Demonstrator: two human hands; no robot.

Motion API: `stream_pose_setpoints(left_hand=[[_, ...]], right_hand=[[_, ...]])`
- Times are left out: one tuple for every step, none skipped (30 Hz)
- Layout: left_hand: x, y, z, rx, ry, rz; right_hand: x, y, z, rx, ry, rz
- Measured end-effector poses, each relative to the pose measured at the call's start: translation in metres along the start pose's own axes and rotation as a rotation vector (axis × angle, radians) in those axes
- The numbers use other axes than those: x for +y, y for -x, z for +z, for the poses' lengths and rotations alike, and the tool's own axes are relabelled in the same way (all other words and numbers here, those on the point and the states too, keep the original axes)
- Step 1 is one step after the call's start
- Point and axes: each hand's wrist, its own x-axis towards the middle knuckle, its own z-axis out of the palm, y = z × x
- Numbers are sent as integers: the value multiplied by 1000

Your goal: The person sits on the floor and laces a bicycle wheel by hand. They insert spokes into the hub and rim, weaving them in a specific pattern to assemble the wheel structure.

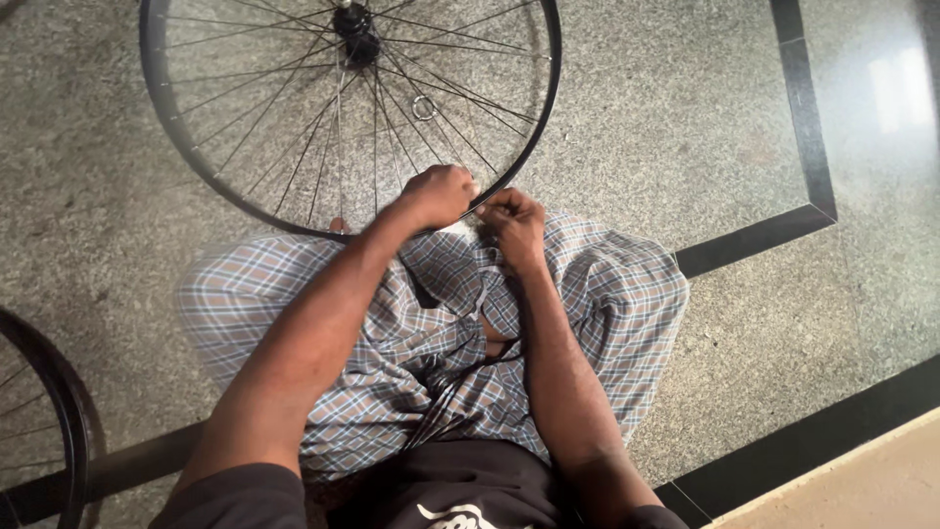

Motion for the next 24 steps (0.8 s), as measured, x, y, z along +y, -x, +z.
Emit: stream_pose_setpoints(left_hand=[[1, 1, 0, -40, -46, -146], [3, 4, 0, -77, -91, -294], [4, 5, -1, -92, -20, -241], [6, 5, -4, -105, 52, -189], [7, 7, -5, -119, 124, -137], [10, 8, -4, -91, 73, -96], [12, 8, -4, -64, 22, -55], [13, 8, -6, -34, -31, -13], [13, 7, -8, -50, -66, -109], [12, 8, -8, -69, -98, -210], [11, 10, -6, -87, -129, -310], [8, 8, -8, -105, -37, -248], [7, 8, -8, -122, 56, -186], [6, 10, -5, -138, 148, -125], [6, 11, -4, -89, 118, -60], [8, 11, -5, -35, 83, 8], [9, 10, -6, 18, 48, 76], [11, 11, -4, -15, -14, -48], [11, 11, -4, -48, -76, -171], [11, 11, -3, -83, -136, -295], [10, 10, -1, -62, -48, -293], [6, 7, -3, -42, 41, -292], [2, 4, -4, -22, 129, -290], [-5, 2, -7, -53, 255, -292]], right_hand=[[2, 0, -1, -6, -11, 2], [4, -1, -1, -3, -16, 8], [5, -1, -1, -1, -20, 15], [7, -1, -1, 1, -25, 21], [8, 0, -1, -3, -23, 13], [9, 0, -2, -6, -22, 2], [8, 0, -2, -9, -20, -8], [7, -1, -1, -6, -14, -13], [6, -2, 0, -3, -8, -18], [6, -1, 0, 0, -2, -18], [6, 1, 1, -5, -17, -11], [5, 1, 2, -7, -32, -4], [4, 2, 2, -10, -47, 4], [2, 4, 2, -2, -31, 19], [0, 6, 1, 5, -15, 34], [-3, 5, 2, 12, -2, 43], [-7, 4, 4, 13, 7, 36], [-9, 5, 4, 13, 16, 34], [-10, 6, 5, 13, 26, 31], [-10, 7, 6, 12, -6, 43], [-10, 7, 7, 12, -38, 55], [-8, 8, 7, 12, -70, 69], [-7, 10, 6, 11, -51, 66], [-6, 8, 6, 8, -35, 59]])
